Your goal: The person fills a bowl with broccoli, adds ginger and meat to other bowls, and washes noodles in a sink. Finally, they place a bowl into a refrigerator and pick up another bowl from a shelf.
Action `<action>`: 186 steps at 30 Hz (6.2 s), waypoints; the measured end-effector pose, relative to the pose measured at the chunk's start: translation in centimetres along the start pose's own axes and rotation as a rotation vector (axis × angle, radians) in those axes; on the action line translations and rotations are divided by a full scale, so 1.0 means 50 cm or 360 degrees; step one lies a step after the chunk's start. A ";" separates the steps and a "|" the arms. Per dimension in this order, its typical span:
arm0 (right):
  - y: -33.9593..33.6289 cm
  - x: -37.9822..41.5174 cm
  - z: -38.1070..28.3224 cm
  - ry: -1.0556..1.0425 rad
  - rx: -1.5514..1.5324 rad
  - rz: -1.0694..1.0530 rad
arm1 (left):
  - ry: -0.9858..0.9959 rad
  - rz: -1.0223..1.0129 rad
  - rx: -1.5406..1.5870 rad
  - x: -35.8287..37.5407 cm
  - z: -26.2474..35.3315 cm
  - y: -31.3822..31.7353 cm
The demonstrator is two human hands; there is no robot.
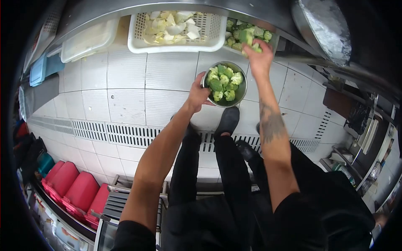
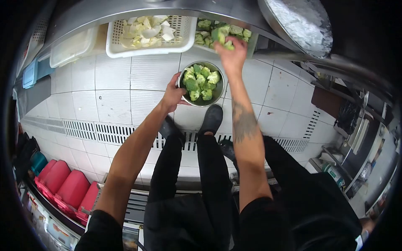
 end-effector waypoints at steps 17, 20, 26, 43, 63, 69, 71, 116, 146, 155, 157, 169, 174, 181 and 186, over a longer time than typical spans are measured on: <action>-0.605 0.189 -0.832 -0.0735 0.0034 -0.0614 | 0.0416 0.0123 -0.0311 0.917 0.404 0.250; -0.762 0.108 -0.972 -0.0868 -0.0254 -0.0303 | 0.0604 0.0099 -0.0675 1.085 0.567 0.351; -0.994 -0.082 -1.086 -0.0769 -0.0474 0.0718 | 0.0962 -0.0271 -0.0567 1.093 0.862 0.631; -1.022 0.179 -0.862 0.0431 0.0003 0.0728 | 0.0511 -0.0591 -0.1269 0.864 1.035 0.887; -0.959 0.059 -0.892 0.0378 -0.0011 0.0620 | 0.0403 -0.0881 -0.0967 0.901 1.036 0.882; -0.896 -0.023 -0.923 0.0221 -0.0171 0.0363 | 0.0371 -0.0798 -0.1098 0.939 1.177 0.649; -0.811 -0.046 -0.928 0.0428 -0.0706 0.0033 | 0.0427 -0.0536 -0.1283 0.973 1.245 0.536; -0.482 0.032 -0.550 0.0004 0.0351 -0.2376 | 0.0146 0.1788 0.1336 0.975 0.094 0.421; 0.178 -0.377 0.173 -0.0794 0.0505 -0.1489 | 0.0375 0.0845 0.1124 -0.001 -0.150 0.233; 0.170 -0.354 0.159 -0.0997 0.1037 -0.1144 | 0.0412 0.0811 0.1127 -0.043 -0.148 0.210; 0.155 -0.378 0.151 -0.1058 0.0929 -0.1077 | 0.0423 0.0728 0.1257 -0.029 -0.143 0.215; -0.050 0.012 -0.085 0.0298 -0.0544 -0.1629 | 0.0413 0.0567 0.1126 0.028 -0.097 0.230; -0.005 -0.074 -0.032 -0.0026 0.0279 -0.1678 | 0.0541 0.0668 0.1057 0.016 -0.152 0.206; 0.137 -0.228 0.159 -0.0433 0.1007 -0.1360 | 0.0491 0.0657 0.1034 -0.018 -0.174 0.179; 0.118 -0.209 0.174 -0.0662 0.1057 -0.1332 | 0.0432 0.0664 0.1141 -0.024 -0.161 0.198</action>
Point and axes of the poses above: each hand's wrist, its own x-axis away from the middle knuckle, its own y-axis out of the palm, z = x × y, the point moved 4 cm from there along -x, towards the middle knuckle, and after that the axes turned 8 degrees about -y, right-handed, at the moved point
